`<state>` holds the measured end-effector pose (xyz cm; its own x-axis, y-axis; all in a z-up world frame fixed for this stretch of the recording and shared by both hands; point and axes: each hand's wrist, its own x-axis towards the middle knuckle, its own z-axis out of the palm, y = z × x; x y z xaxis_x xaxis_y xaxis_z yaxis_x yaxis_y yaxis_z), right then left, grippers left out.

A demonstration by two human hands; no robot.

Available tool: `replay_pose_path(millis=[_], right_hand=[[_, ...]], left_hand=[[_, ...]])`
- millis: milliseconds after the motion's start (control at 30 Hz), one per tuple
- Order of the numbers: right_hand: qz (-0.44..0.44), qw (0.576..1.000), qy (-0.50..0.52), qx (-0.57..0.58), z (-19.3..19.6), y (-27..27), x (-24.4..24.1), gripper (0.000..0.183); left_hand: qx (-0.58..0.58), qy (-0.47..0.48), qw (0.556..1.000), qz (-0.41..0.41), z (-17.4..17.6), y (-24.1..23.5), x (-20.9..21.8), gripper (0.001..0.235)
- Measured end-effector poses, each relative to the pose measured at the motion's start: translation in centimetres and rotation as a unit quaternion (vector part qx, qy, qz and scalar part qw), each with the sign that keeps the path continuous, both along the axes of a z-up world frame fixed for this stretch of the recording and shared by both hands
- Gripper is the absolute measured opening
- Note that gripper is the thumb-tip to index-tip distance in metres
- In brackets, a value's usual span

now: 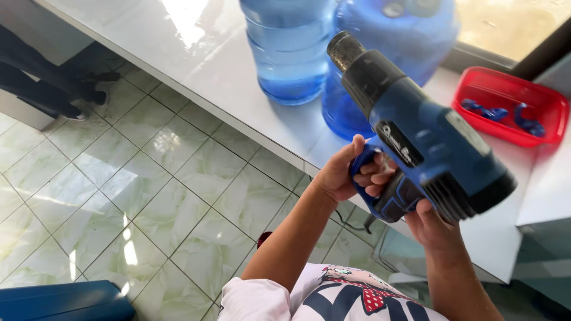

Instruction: Prepare and seal large water jugs with caps, stickers, and heat-shrink plastic before wiping down the workspace.

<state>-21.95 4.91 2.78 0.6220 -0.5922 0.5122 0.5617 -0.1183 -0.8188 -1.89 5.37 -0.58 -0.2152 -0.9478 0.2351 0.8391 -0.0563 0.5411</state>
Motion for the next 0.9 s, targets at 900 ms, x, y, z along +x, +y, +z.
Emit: replay_pose_path(millis=[900], right_hand=[[-0.151,0.977,-0.147,0.035,4.1,-6.7,22.1,0.065]], left_hand=[[-0.076,-0.007,0.988,-0.136,10.0,-14.3,20.2,0.071]])
